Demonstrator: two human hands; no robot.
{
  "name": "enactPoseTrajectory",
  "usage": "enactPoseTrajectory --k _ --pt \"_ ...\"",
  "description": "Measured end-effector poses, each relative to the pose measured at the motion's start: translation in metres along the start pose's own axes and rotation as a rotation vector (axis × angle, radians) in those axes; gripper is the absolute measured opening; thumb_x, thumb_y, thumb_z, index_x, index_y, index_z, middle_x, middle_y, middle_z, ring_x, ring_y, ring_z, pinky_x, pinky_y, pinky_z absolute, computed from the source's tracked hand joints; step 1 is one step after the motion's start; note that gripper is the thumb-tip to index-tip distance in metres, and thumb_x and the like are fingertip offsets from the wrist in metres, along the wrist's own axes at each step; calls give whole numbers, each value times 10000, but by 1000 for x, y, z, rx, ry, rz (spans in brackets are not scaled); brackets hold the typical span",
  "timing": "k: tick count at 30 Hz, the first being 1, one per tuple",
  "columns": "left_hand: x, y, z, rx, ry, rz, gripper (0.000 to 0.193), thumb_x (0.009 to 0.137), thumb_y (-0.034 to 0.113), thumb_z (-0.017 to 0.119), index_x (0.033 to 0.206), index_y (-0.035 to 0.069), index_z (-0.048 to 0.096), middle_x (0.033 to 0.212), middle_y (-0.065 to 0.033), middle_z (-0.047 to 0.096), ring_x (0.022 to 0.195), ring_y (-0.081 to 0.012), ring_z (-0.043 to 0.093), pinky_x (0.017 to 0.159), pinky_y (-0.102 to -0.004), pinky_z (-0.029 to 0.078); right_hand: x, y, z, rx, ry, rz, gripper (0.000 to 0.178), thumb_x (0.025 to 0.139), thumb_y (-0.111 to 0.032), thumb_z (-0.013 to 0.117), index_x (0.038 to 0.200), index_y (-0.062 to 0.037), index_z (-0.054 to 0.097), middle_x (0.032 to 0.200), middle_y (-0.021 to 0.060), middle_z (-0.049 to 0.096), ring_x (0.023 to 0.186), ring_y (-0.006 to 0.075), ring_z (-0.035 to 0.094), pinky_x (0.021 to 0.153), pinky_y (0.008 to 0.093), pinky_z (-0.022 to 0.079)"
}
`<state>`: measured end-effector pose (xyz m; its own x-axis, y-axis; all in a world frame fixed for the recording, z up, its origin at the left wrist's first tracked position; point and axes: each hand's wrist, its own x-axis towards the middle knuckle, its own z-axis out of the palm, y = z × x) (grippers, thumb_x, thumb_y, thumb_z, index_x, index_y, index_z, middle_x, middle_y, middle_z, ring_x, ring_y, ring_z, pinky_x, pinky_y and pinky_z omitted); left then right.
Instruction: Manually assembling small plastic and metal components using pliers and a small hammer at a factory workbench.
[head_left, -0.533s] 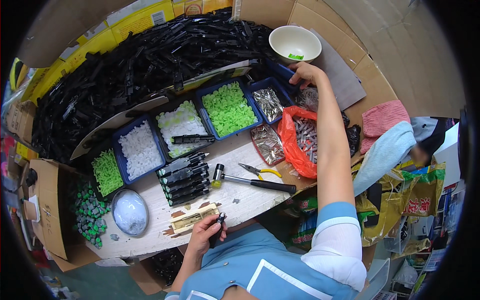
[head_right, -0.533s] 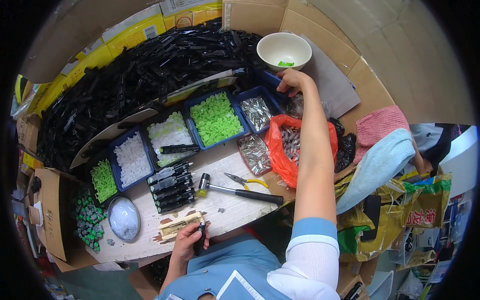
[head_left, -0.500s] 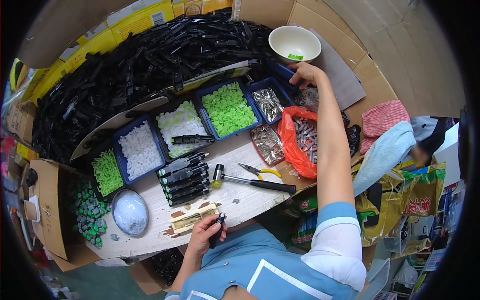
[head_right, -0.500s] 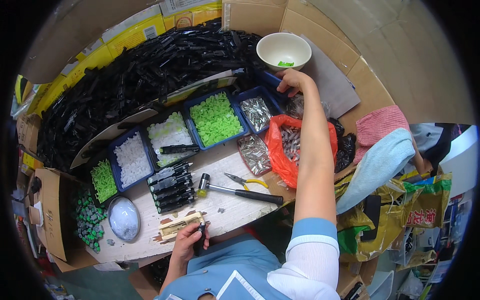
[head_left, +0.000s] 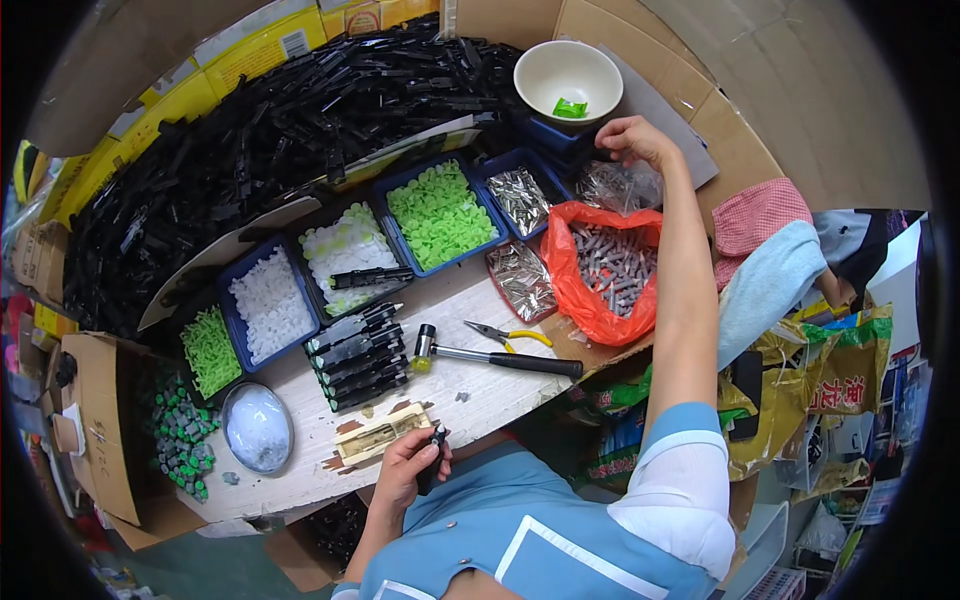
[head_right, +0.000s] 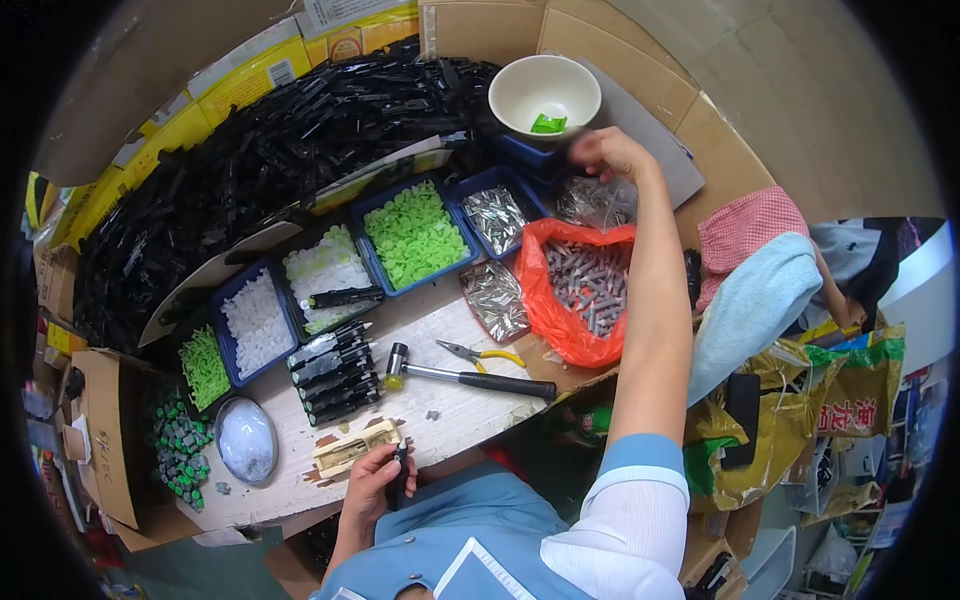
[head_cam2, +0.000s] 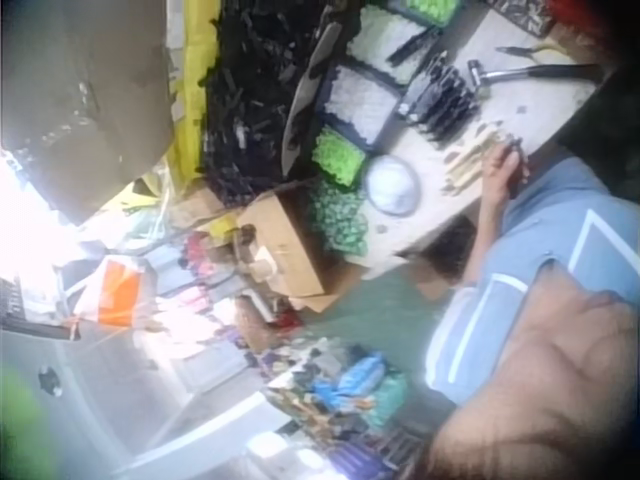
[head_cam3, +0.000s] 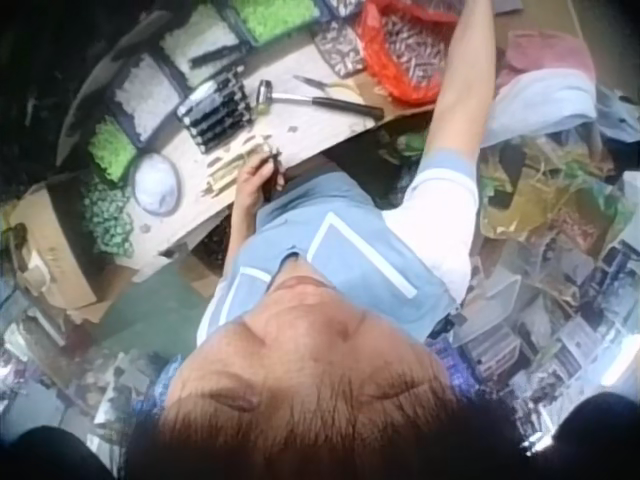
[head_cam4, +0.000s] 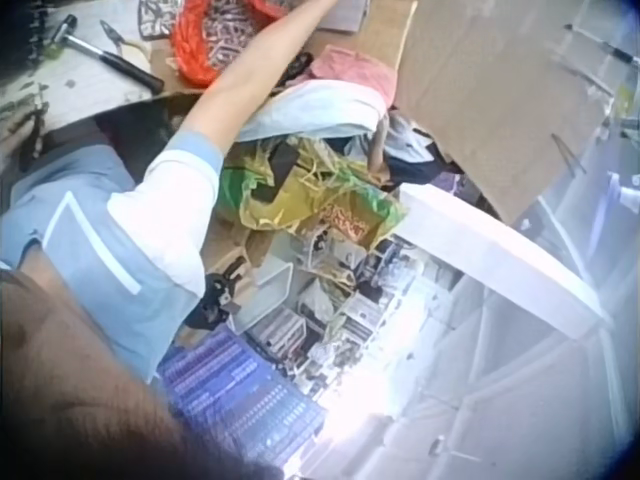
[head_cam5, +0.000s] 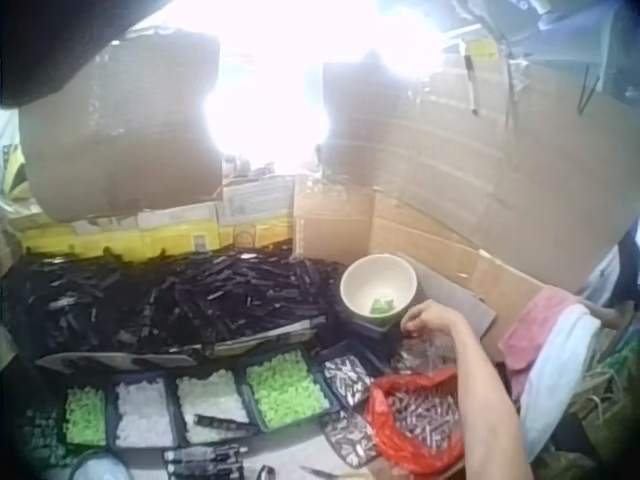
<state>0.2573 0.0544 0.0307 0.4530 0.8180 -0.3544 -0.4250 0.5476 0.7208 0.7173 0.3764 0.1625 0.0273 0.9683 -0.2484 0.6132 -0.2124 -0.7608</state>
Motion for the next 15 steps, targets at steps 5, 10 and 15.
enactPoseTrajectory --k 5,10,15 --pt "3 0 6 5 -15 -24 272 851 101 543 1104 1 528 848 -116 589 676 -166 582 569 -261 483 0 2 29 -286 37 -101 291 748 -99 567 1032 -74 625 936 60 638 712 166 595 576 318 486" --pt "0 -2 8 -5 -19 -10 279 851 105 544 1110 3 526 854 -117 589 678 -166 584 570 -261 486 16 25 70 -712 239 -343 317 719 -176 615 1015 -65 629 1038 161 581 989 327 543 873 379 427" --pt "-1 -2 5 21 2 -29 284 850 106 546 1114 1 529 852 -113 592 678 -164 585 568 -253 486 29 13 75 -764 123 -103 369 730 -183 587 1095 -134 608 1120 126 572 1046 278 539 898 364 425"
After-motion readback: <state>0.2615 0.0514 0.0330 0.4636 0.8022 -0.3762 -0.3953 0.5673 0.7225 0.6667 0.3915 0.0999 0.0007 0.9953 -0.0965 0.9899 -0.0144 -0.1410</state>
